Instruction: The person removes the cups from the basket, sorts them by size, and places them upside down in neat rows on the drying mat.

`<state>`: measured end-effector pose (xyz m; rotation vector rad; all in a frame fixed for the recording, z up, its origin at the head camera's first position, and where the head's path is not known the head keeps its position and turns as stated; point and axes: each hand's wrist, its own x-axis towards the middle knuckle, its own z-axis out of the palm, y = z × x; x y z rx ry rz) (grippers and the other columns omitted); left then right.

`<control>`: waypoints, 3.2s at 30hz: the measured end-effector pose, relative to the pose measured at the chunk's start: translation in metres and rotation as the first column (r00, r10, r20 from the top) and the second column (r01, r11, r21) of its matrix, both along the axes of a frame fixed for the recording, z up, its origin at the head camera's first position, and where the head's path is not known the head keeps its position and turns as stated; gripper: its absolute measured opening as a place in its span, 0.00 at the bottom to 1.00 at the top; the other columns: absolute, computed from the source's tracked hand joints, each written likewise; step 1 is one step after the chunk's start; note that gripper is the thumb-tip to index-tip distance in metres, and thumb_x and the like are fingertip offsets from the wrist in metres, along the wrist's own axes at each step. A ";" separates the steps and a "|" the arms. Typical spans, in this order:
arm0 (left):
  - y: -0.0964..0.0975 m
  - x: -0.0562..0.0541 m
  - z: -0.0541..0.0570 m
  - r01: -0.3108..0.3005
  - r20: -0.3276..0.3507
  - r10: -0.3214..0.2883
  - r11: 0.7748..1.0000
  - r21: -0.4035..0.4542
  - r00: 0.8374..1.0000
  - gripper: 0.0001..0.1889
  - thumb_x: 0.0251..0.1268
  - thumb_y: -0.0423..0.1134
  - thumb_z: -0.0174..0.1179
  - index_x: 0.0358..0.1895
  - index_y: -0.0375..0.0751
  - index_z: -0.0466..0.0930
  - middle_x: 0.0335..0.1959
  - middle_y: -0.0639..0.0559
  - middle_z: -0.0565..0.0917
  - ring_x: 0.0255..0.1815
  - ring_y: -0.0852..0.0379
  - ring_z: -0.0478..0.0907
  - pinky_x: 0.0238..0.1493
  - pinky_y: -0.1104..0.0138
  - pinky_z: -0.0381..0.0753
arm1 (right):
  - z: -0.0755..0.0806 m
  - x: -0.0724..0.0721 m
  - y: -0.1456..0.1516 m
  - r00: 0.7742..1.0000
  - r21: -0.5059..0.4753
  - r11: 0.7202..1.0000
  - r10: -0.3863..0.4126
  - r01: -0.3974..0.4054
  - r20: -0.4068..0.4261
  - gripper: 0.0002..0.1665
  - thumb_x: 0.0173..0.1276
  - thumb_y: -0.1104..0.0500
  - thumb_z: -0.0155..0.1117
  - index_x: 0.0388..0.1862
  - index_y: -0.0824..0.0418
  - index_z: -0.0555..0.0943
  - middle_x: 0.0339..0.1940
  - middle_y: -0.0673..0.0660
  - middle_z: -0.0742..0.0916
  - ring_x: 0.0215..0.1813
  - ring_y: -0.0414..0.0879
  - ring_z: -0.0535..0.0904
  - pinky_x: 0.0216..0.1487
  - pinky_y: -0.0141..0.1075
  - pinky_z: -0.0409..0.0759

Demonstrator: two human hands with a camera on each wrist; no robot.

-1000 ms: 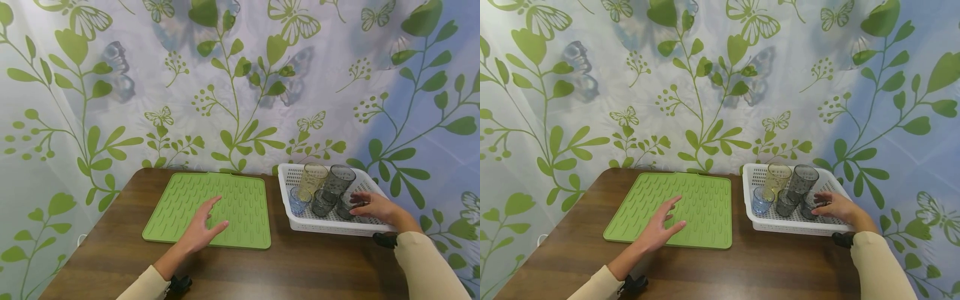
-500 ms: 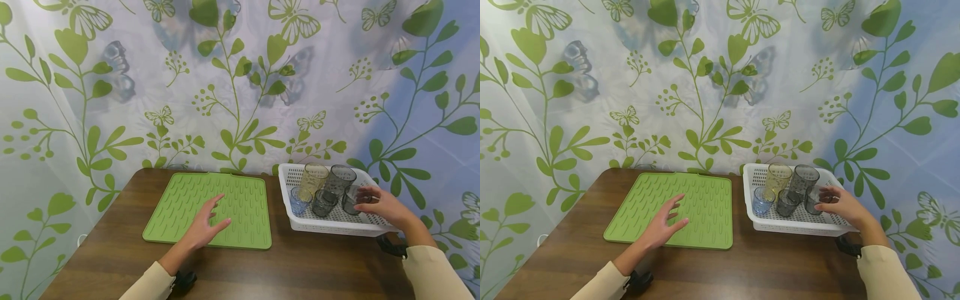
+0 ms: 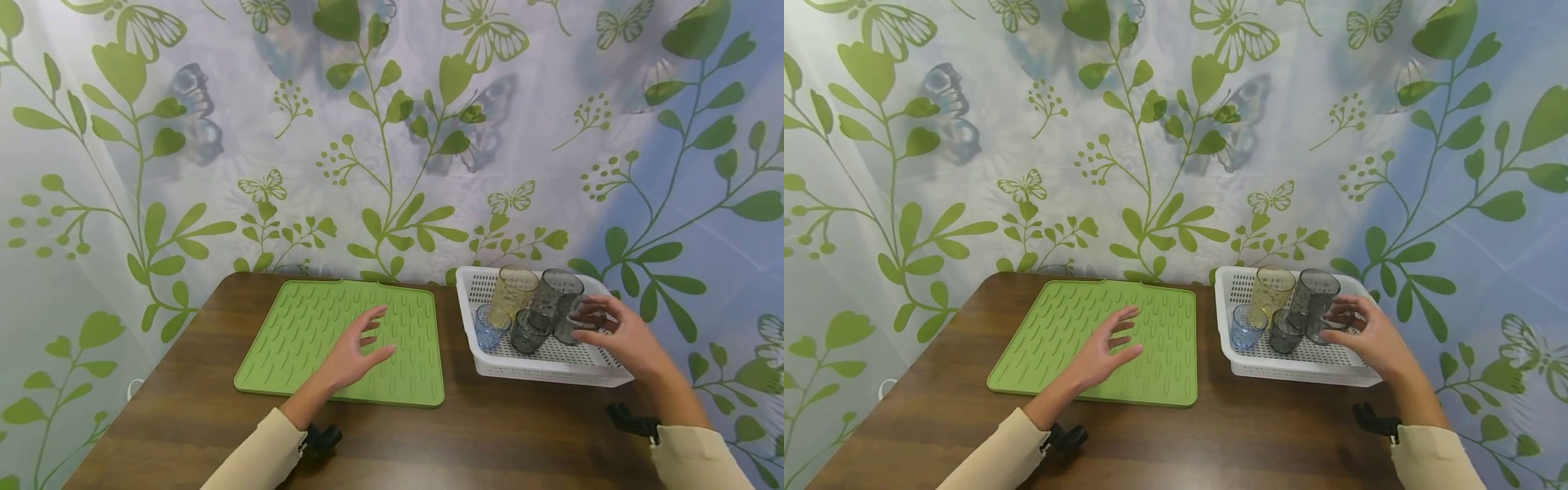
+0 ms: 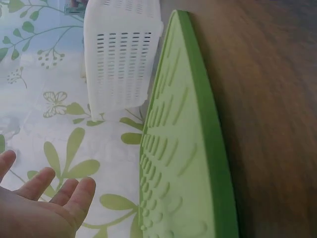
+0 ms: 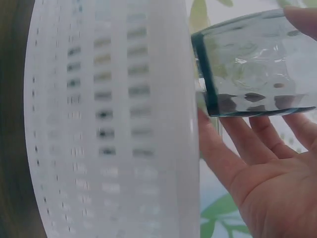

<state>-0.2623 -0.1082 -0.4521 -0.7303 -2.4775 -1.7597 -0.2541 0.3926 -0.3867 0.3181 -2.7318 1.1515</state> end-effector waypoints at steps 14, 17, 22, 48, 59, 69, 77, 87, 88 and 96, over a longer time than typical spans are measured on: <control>0.015 -0.009 0.004 0.035 0.017 -0.036 0.999 0.033 0.999 0.38 0.69 0.48 0.68 0.78 0.64 0.60 0.77 0.54 0.66 0.78 0.47 0.66 0.73 0.50 0.73 | 0.003 0.006 -0.054 0.993 -0.121 0.988 0.082 -0.091 -0.082 0.39 0.69 0.62 0.72 0.75 0.61 0.65 0.60 0.49 0.78 0.55 0.27 0.80 0.43 0.30 0.84; 0.018 -0.011 0.005 0.041 0.022 -0.042 0.998 0.043 0.999 0.38 0.69 0.48 0.68 0.78 0.63 0.60 0.77 0.53 0.67 0.77 0.47 0.66 0.73 0.48 0.73 | 0.004 0.008 -0.066 0.993 -0.108 0.991 0.075 -0.084 -0.088 0.41 0.67 0.61 0.74 0.75 0.60 0.66 0.61 0.55 0.77 0.56 0.26 0.79 0.45 0.27 0.83; 0.023 -0.011 0.007 0.060 0.019 -0.061 0.997 0.051 0.998 0.38 0.69 0.48 0.68 0.78 0.61 0.61 0.77 0.51 0.68 0.77 0.46 0.67 0.72 0.48 0.74 | 0.004 0.011 -0.088 0.992 -0.081 0.993 0.079 -0.087 -0.099 0.42 0.64 0.59 0.77 0.75 0.59 0.68 0.61 0.60 0.79 0.54 0.26 0.78 0.45 0.27 0.82; 0.040 -0.007 0.016 0.100 0.051 -0.102 0.994 0.038 0.993 0.40 0.63 0.49 0.73 0.76 0.64 0.64 0.73 0.53 0.71 0.71 0.46 0.73 0.70 0.51 0.76 | -0.006 -0.002 -0.168 0.965 -0.106 0.960 0.254 -0.260 -0.070 0.43 0.57 0.51 0.83 0.71 0.52 0.75 0.63 0.55 0.84 0.57 0.51 0.82 0.54 0.43 0.85; 0.042 -0.004 0.018 0.103 0.043 -0.105 0.994 0.042 0.994 0.40 0.63 0.45 0.73 0.76 0.61 0.64 0.72 0.53 0.70 0.70 0.51 0.74 0.69 0.53 0.77 | -0.008 -0.009 -0.187 0.958 -0.042 0.960 0.270 -0.275 -0.097 0.41 0.54 0.48 0.84 0.67 0.54 0.79 0.60 0.54 0.86 0.58 0.52 0.83 0.51 0.45 0.86; 0.046 -0.005 0.023 0.110 0.051 -0.112 0.993 0.042 0.992 0.40 0.62 0.46 0.73 0.77 0.58 0.64 0.73 0.46 0.70 0.67 0.44 0.76 0.66 0.53 0.80 | -0.009 -0.017 -0.198 0.940 0.054 0.948 0.317 -0.312 -0.130 0.39 0.53 0.45 0.84 0.63 0.53 0.82 0.50 0.50 0.88 0.51 0.45 0.82 0.43 0.36 0.84; 0.050 -0.006 0.024 0.125 0.037 -0.126 0.992 0.029 0.991 0.42 0.62 0.47 0.74 0.78 0.55 0.63 0.71 0.48 0.71 0.62 0.48 0.78 0.61 0.56 0.83 | -0.007 -0.020 -0.203 0.924 0.127 0.932 0.356 -0.340 -0.139 0.39 0.51 0.45 0.84 0.62 0.55 0.83 0.51 0.48 0.89 0.51 0.43 0.84 0.46 0.39 0.85; 0.054 -0.005 0.028 0.149 0.039 -0.151 0.987 0.054 0.988 0.41 0.61 0.42 0.74 0.77 0.52 0.65 0.68 0.42 0.73 0.61 0.43 0.80 0.62 0.54 0.83 | -0.007 -0.022 -0.206 0.901 0.160 0.905 0.414 -0.393 -0.132 0.38 0.54 0.45 0.82 0.64 0.53 0.82 0.54 0.51 0.90 0.53 0.46 0.87 0.48 0.43 0.85; 0.054 -0.005 0.028 0.153 0.042 -0.155 0.986 0.061 0.987 0.40 0.62 0.41 0.74 0.77 0.51 0.65 0.67 0.41 0.73 0.61 0.41 0.80 0.62 0.52 0.83 | -0.007 -0.022 -0.206 0.898 0.161 0.903 0.419 -0.398 -0.131 0.38 0.55 0.45 0.82 0.64 0.53 0.82 0.55 0.51 0.90 0.53 0.46 0.87 0.48 0.43 0.85; 0.051 -0.005 0.025 0.156 0.020 -0.159 0.983 0.097 0.987 0.37 0.63 0.37 0.73 0.74 0.45 0.68 0.66 0.38 0.74 0.60 0.38 0.80 0.63 0.48 0.82 | -0.005 -0.020 -0.208 0.895 0.160 0.900 0.426 -0.405 -0.134 0.41 0.55 0.42 0.82 0.66 0.54 0.82 0.58 0.50 0.89 0.56 0.46 0.86 0.51 0.47 0.86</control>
